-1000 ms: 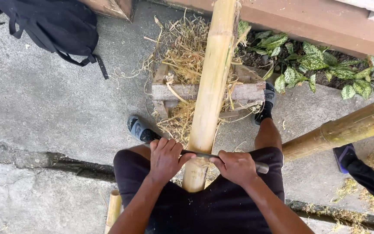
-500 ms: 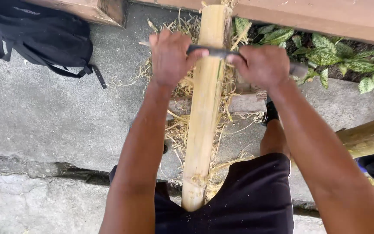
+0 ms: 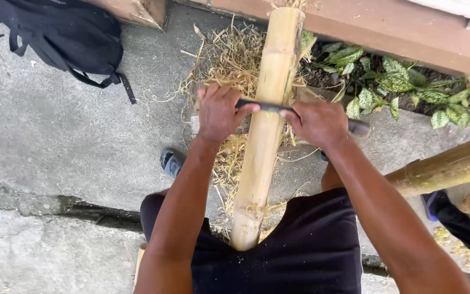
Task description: The recorder uses a large knife or machete to shave or strip the outer layer of a bamboo stalk while it is braced on a wooden block.
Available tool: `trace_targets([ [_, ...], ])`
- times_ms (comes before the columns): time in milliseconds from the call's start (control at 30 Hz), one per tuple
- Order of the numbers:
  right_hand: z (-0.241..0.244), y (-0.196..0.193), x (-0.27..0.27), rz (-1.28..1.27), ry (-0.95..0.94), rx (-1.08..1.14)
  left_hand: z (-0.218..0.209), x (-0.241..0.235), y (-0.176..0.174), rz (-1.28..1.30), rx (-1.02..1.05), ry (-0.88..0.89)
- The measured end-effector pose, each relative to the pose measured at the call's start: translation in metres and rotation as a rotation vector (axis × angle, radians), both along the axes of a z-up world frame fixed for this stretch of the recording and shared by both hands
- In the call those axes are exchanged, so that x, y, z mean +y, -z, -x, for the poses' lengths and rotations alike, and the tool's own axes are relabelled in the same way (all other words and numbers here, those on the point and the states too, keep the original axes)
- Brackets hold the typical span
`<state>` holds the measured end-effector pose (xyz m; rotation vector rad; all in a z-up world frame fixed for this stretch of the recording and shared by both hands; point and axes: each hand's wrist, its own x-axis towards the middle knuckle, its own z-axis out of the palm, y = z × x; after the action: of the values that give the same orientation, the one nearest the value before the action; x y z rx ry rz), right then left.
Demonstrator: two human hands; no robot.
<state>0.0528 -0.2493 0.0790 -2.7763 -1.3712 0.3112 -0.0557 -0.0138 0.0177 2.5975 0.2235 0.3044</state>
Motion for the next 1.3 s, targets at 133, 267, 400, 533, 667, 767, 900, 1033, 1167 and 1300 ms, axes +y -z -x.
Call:
trace_targets([
  [133,0.046,-0.001,-0.011,0.085,0.040,0.064,0.045,-0.011,-0.008,0.022,0.026,0.041],
  [267,0.112,-0.008,-0.026,-0.067,0.109,0.123,0.105,-0.024,-0.015,0.078,-0.190,0.067],
  [400,0.174,-0.015,-0.041,-0.128,0.073,0.139,0.172,-0.044,-0.021,0.072,0.076,0.085],
  [533,0.169,-0.005,-0.047,-0.155,0.009,0.170,0.180,-0.048,-0.026,0.096,0.015,0.043],
  [667,0.106,0.009,-0.041,0.029,0.013,0.133,0.122,-0.038,-0.012,0.059,-0.069,0.004],
  [767,0.031,0.017,-0.028,0.007,-0.015,-0.053,0.039,-0.020,0.010,0.023,-0.113,0.016],
  [900,-0.057,0.010,-0.001,0.047,-0.003,-0.115,-0.059,0.007,0.028,-0.012,-0.047,0.011],
  [1033,-0.091,0.002,0.013,0.070,-0.061,-0.221,-0.087,0.021,0.025,0.007,-0.166,0.026],
  [1167,-0.074,-0.022,0.035,0.319,0.031,-0.015,-0.074,0.021,0.031,0.111,-0.108,0.001],
  [1300,-0.037,-0.021,0.028,0.285,0.053,0.040,-0.033,0.012,0.025,0.069,-0.027,-0.020],
])
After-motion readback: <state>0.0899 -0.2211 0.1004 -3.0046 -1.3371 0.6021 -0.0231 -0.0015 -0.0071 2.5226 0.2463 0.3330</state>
